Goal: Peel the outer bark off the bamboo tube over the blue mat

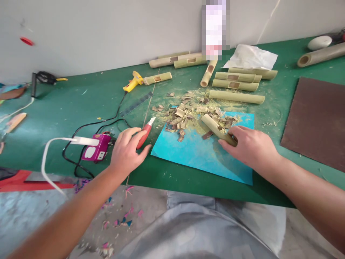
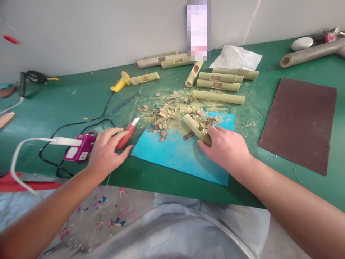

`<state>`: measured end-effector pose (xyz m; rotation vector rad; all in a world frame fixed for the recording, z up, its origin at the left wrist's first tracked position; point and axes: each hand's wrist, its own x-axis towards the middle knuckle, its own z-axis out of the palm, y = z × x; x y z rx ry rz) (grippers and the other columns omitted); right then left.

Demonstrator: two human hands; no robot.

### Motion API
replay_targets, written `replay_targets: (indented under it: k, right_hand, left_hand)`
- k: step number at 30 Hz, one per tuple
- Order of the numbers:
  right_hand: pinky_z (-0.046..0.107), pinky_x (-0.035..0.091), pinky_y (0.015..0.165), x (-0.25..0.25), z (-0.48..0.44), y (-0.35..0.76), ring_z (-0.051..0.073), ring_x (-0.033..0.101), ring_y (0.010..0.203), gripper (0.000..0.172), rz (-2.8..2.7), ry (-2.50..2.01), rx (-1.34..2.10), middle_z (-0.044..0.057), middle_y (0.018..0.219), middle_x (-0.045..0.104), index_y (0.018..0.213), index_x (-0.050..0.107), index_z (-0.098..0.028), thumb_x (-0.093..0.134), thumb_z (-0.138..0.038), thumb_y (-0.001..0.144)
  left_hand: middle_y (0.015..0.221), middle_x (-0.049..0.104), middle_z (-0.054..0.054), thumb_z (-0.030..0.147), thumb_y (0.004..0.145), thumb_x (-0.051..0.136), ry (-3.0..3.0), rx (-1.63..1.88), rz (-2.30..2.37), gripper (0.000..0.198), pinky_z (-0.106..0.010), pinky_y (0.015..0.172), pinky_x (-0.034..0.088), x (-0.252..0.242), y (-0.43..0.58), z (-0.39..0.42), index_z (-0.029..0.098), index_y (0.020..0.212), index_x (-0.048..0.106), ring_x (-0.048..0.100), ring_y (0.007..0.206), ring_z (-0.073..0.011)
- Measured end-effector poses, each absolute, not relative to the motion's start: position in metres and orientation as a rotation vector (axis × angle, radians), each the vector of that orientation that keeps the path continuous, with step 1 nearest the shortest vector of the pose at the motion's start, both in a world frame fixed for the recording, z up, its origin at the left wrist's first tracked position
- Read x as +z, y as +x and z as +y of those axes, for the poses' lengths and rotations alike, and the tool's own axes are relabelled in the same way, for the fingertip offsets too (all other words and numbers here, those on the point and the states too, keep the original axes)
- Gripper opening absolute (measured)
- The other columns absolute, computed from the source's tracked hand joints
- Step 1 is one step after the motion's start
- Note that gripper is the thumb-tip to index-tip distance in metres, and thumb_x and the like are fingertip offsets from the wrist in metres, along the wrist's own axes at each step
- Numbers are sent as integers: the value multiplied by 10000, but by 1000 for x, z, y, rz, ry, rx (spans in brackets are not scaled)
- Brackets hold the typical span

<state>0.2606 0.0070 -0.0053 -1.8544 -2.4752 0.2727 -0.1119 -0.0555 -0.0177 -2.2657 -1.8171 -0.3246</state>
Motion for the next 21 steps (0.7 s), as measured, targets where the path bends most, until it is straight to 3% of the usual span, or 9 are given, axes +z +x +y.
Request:
replay_targets:
  k: [6,13,16,21]
  right_hand:
    - [282,204,488,-7,7,261,125,421,548,342,-2477,-1842,277,11,734,595,745,517,-223,468,-552,824]
    - [276,199,495,-7,7,261,131,447,563,347,-2482,-1829,269,14,742,601,749,513,-222,448,-551,836]
    - [275,196,501,-8,7,261,131,458,570,346,-2482,-1819,262,18,740,603,748,515,-220,452,-549,835]
    - [280,195,499,-7,7,261,128,453,565,344,-2479,-1822,260,19,735,600,744,513,-218,464,-548,829]
  left_hand:
    - [1225,559,-137,335,749,624,-2372,-400,-1687,333,-511,1009,416,-18,-95,-56,195,1051,646,515,1175,-344]
    - [1173,596,-115,271,823,585,-2349,-470,-1709,122,-456,1026,415,-22,-80,-44,188,867,662,521,1164,-279]
    - [1150,615,-102,246,851,548,-2357,-499,-1717,120,-455,1007,431,-21,-81,-40,193,813,649,533,1144,-264]
    - [1216,594,-134,306,809,575,-2357,-378,-1723,230,-486,1011,411,-17,-81,-42,183,987,654,503,1201,-318]
